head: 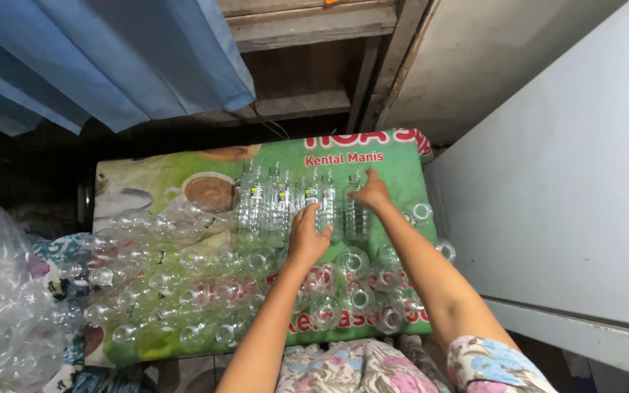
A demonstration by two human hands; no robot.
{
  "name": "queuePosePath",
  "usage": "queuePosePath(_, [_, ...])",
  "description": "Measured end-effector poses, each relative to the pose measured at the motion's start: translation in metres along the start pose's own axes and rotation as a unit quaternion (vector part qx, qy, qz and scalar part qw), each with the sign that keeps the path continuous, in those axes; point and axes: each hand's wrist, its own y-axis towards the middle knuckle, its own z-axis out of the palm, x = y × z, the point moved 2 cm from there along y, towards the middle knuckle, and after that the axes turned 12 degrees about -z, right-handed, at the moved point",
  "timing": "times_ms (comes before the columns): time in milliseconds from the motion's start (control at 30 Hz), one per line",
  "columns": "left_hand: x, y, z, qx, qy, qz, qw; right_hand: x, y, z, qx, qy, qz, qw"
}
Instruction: The person applies small printed labels to clear plastic bottles arranged on a table. They peel labels from a sheet and affix them to the bottles one by one, then move the labeled bottles to a separate area.
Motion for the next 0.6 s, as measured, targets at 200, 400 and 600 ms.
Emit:
queuePosePath(200, [0.01,-0.002,-0.006,0.008,-0.011,-0.021,1.0,-0.026,-0.001,0.033,0.056,0.034,0.116,0.991])
queuePosePath(400, [0.01,-0.001,0.001,0.022,-0.016,-0.025,0.999,-0.029,-0.013,0.036,0.064,0.078,0.146,0.984])
queuePosePath(600, [0.007,0.004,0.015,0.036,-0.029,-0.022,0.999,0.005,-0.029,-0.006,0.044,0.177,0.187,0.965])
